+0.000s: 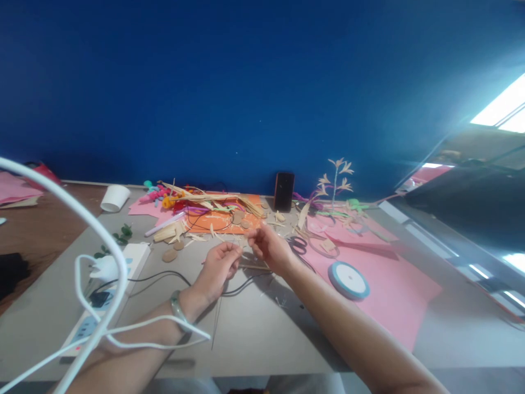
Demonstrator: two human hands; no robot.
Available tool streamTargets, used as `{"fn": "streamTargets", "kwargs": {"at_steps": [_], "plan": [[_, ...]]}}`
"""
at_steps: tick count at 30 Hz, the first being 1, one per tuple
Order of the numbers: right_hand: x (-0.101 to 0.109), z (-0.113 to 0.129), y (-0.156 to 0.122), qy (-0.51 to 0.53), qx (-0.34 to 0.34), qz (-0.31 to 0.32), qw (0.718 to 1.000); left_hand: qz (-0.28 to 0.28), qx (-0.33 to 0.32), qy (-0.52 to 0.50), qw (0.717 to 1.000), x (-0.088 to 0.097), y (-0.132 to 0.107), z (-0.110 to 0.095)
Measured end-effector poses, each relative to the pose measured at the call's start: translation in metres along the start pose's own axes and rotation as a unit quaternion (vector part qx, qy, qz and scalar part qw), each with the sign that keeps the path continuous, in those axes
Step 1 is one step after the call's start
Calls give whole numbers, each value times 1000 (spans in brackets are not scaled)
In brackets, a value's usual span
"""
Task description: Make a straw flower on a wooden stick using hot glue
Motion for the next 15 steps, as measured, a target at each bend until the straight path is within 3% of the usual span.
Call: {"fn": "streamTargets", "kwargs": {"at_steps": [6,11,15], "plan": [[-1,-1,-5,-27,4,1,1000,-27,-4,5,1000,1,2,1],[-7,2,-11,-105,59,31,992,-29,1,14,999,0,0,0],[-11,4,-15,-222,136,8,966,-27,13,19,999,0,1,1]]}}
Point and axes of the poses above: each hand's wrist, its own y-axis towards the middle knuckle, its own x-axis out of the back of the hand, z = x × y, the point moved 2 cm from there along y, towards the middle knuckle, and after that the axes turned 1 degree about x, right-handed, at the moved point
